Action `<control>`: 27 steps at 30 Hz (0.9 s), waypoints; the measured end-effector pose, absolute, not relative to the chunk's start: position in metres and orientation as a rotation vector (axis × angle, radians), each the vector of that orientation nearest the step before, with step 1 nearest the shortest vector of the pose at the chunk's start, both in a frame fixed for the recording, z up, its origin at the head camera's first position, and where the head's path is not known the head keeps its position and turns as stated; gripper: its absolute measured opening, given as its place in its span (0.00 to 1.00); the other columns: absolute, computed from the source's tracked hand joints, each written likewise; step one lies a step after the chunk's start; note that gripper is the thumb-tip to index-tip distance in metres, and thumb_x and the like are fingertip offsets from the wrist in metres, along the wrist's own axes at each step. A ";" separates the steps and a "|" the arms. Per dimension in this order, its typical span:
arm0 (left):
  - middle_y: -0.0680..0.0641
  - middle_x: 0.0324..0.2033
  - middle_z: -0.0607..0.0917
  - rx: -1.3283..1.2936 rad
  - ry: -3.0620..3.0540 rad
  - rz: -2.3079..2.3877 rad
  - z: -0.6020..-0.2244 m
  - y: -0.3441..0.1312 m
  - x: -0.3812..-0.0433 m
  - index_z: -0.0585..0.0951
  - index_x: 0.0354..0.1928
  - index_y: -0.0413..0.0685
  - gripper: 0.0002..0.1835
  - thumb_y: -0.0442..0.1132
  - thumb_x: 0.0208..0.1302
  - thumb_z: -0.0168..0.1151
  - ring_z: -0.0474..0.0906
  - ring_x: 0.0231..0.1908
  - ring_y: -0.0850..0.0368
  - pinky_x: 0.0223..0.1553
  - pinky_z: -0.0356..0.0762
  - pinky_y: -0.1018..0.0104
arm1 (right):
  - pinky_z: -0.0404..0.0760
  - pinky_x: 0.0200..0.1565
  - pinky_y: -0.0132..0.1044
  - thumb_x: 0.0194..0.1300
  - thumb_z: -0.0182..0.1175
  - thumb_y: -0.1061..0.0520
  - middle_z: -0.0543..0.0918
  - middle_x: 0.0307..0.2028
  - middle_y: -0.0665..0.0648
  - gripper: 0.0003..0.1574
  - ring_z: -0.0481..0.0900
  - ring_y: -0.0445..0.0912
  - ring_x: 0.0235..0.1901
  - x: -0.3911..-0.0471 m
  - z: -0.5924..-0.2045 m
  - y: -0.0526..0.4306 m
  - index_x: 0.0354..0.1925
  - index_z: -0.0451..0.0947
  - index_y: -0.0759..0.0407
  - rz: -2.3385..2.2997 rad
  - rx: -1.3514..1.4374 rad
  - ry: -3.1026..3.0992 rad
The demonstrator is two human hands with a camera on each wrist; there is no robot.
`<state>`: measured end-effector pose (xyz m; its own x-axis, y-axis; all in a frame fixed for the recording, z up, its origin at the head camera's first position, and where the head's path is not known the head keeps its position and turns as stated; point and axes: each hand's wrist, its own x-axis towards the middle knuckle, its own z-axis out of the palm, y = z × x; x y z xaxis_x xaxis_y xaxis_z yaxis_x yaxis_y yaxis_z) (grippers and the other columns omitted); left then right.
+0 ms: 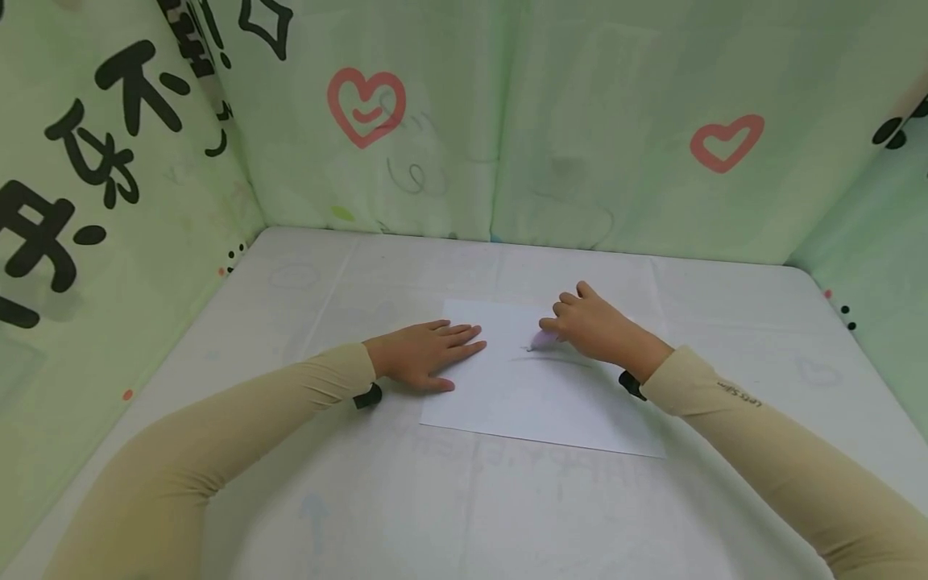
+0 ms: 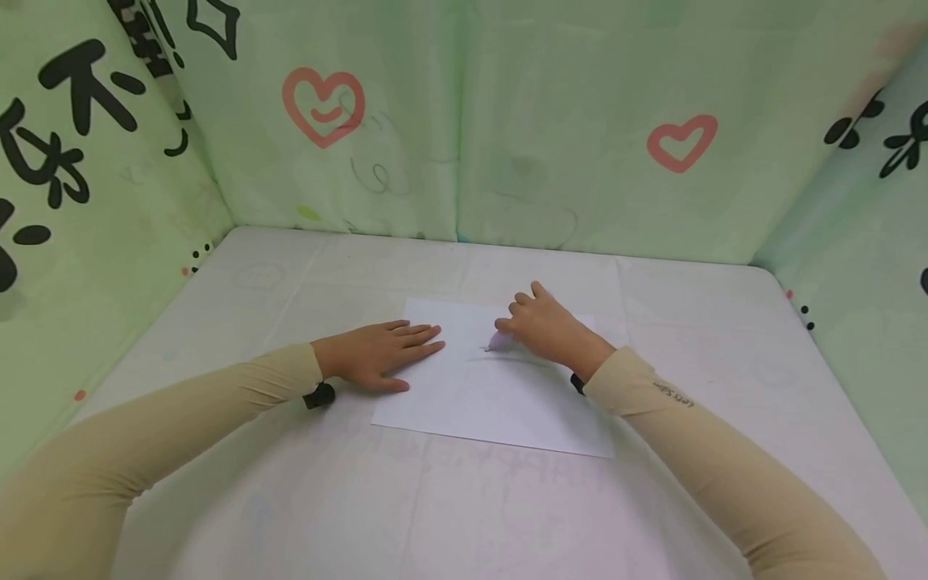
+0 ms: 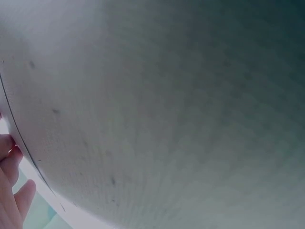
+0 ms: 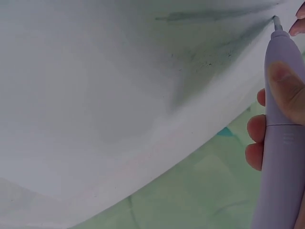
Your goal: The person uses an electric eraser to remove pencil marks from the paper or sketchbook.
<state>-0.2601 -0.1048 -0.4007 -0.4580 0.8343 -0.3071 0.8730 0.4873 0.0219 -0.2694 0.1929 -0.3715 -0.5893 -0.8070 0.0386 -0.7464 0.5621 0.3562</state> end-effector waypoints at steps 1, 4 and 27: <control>0.46 0.75 0.45 1.447 2.460 -0.206 -0.401 -0.105 -0.260 0.44 0.75 0.52 0.40 0.60 0.69 0.41 0.42 0.74 0.53 0.74 0.43 0.53 | 0.67 0.38 0.45 0.49 0.70 0.59 0.81 0.28 0.56 0.14 0.74 0.50 0.31 -0.269 -0.371 0.192 0.37 0.80 0.52 -0.456 1.308 -2.594; 0.46 0.75 0.45 1.449 2.460 -0.205 -0.401 -0.105 -0.260 0.44 0.75 0.52 0.40 0.60 0.69 0.41 0.42 0.74 0.53 0.74 0.43 0.53 | 0.66 0.37 0.44 0.49 0.71 0.59 0.81 0.28 0.56 0.14 0.73 0.50 0.31 -0.269 -0.372 0.192 0.36 0.80 0.52 -0.455 1.302 -2.587; 0.47 0.75 0.44 1.435 2.465 -0.203 -0.402 -0.104 -0.260 0.43 0.75 0.53 0.40 0.61 0.68 0.41 0.41 0.74 0.54 0.74 0.42 0.54 | 0.68 0.37 0.45 0.48 0.71 0.59 0.81 0.27 0.57 0.13 0.74 0.50 0.30 -0.269 -0.373 0.191 0.35 0.80 0.53 -0.456 1.312 -2.536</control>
<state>-0.2598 -0.1040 -0.4021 -0.4667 0.8285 -0.3096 0.8679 0.4963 0.0198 -0.2692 0.1913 -0.3729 -0.5638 -0.8224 0.0760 -0.7443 0.5458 0.3848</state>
